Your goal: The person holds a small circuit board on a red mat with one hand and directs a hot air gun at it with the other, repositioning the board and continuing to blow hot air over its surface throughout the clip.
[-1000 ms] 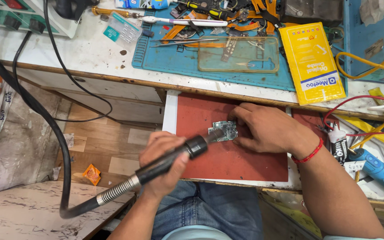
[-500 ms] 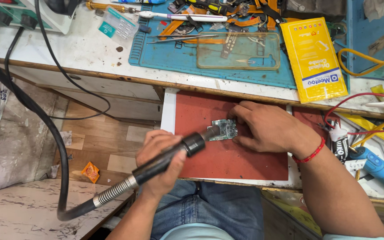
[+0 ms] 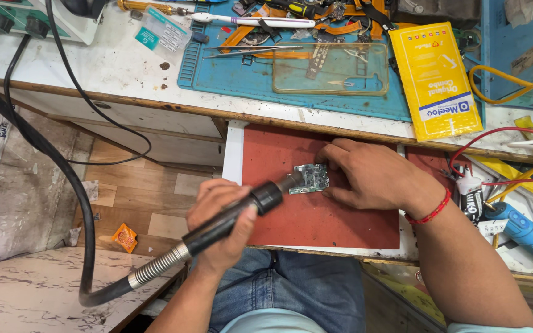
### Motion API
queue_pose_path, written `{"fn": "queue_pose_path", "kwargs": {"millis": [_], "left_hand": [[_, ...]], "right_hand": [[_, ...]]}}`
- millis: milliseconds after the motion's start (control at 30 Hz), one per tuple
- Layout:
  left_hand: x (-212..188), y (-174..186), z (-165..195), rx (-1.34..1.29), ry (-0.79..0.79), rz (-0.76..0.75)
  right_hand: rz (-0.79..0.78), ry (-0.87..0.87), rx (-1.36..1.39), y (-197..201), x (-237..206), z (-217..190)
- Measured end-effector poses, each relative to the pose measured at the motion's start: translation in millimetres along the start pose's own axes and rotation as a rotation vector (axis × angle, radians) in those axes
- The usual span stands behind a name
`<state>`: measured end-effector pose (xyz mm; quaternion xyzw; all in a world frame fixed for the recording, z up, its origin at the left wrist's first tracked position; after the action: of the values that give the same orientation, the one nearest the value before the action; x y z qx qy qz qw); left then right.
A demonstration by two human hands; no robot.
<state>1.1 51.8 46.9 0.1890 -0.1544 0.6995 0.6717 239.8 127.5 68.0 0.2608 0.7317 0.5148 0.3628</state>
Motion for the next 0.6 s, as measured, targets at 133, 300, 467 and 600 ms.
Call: {"fn": "queue_pose_path", "kwargs": {"millis": [133,300,467,600], "left_hand": [[-2,-4,6,-0.008,-0.059,-0.05],[0,-5,6,-0.07,-0.086,-0.084],[0,-1,2,0.009,-0.031,-0.02],[-2,-8,9,-0.038,-0.088,-0.127]], "right_hand": [[-0.01,-0.006,-0.004,0,0,0],[-0.035,-0.025,-0.006,-1,0,1],[-0.002,-0.003,-0.01,-1,1,0],[0.025,0.019,0.0,1,0,0]]}}
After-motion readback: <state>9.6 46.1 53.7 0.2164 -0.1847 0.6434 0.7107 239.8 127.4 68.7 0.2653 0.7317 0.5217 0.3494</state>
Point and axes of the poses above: each hand's wrist, its own x-axis towards the middle knuckle, its own y-axis out of the back of the hand, z = x × y, the point moved 6 cm from there along x, towards the middle knuckle, and after that the axes turned 14 degrees about -x, right-handed, at the moved point
